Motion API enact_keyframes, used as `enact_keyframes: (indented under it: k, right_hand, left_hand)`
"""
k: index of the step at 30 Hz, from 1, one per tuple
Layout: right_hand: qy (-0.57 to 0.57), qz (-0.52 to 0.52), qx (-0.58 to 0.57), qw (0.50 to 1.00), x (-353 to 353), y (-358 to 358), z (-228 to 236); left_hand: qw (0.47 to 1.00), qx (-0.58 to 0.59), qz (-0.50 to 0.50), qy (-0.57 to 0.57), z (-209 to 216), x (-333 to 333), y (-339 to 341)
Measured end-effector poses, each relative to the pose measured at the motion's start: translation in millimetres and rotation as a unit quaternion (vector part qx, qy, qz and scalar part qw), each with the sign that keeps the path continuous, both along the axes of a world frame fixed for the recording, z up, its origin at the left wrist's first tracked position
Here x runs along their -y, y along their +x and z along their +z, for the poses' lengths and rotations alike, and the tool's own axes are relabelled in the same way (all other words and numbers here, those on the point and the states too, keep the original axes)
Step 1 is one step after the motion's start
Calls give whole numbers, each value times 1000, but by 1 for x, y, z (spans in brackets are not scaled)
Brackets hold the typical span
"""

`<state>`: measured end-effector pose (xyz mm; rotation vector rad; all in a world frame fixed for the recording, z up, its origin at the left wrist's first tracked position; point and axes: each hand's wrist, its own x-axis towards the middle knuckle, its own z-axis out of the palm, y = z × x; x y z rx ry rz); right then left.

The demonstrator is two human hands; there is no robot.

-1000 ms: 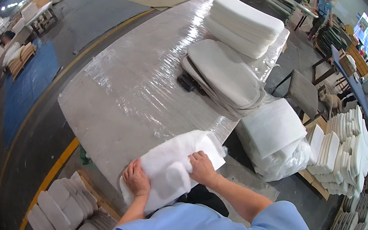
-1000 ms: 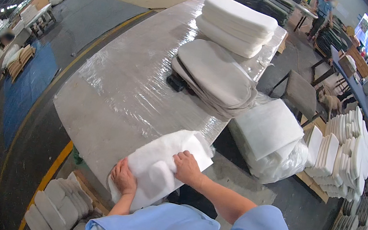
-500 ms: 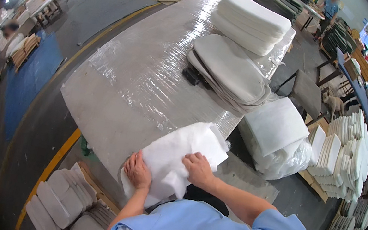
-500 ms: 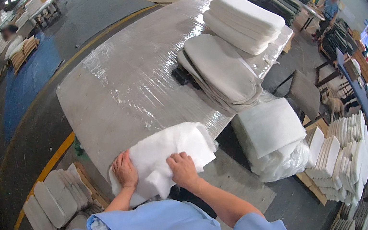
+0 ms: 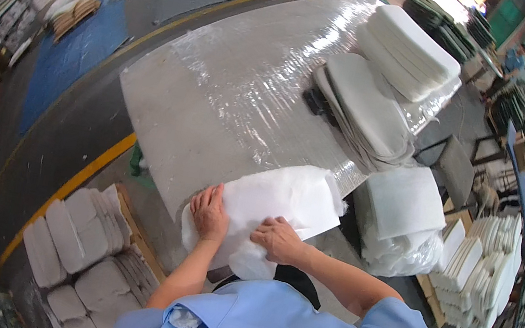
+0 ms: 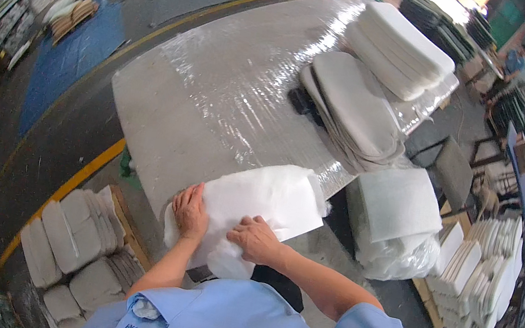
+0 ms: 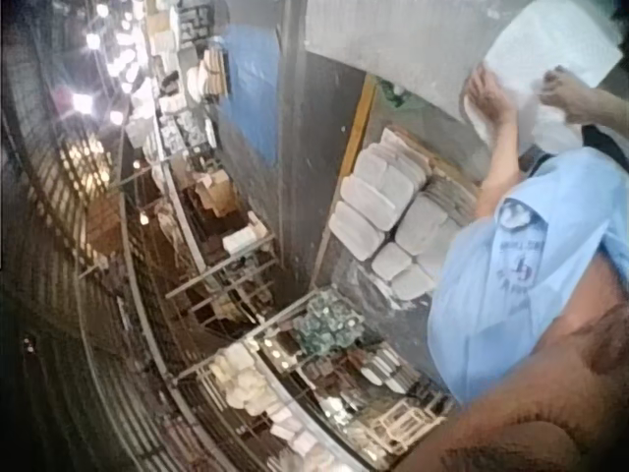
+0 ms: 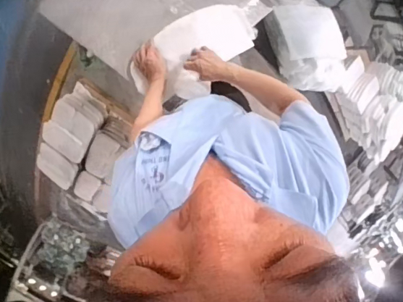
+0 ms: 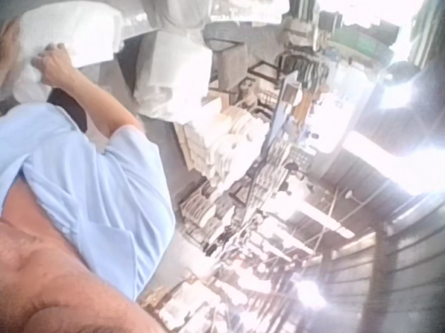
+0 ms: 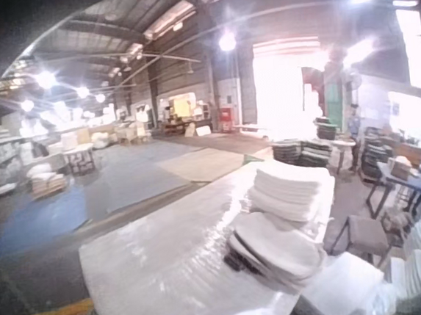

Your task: The person folds white foam pads on a plastic-wrapped table in a warehouse. They repeatedly pick up a pad, fold it in half, press the fold, and place it on a growing stack. The person also briefly wipes the table surface with a small cloth.

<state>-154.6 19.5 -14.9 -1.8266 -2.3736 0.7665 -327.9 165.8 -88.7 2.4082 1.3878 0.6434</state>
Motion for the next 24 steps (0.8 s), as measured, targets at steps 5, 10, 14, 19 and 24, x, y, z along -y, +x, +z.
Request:
enact_keyframes:
  k: [5, 10, 14, 19, 24]
  right_hand:
    - [-42, 50, 13, 998, 8, 7, 9]
    - [120, 4, 25, 992, -67, -11, 17]
    - [103, 92, 44, 989, -67, -28, -6]
    - [-20, 196, 76, 977, -49, -11, 9]
    - [23, 226, 88, 970, -83, -29, 35]
  left_hand:
    - [999, 39, -14, -33, -1, 0, -15]
    - [983, 149, -56, -94, 4, 21, -37]
    - [958, 233, -54, -157, 12, 27, -51]
    - [904, 397, 29, -157, 23, 21, -79]
    - [863, 405, 196, -232, 18, 39, -153]
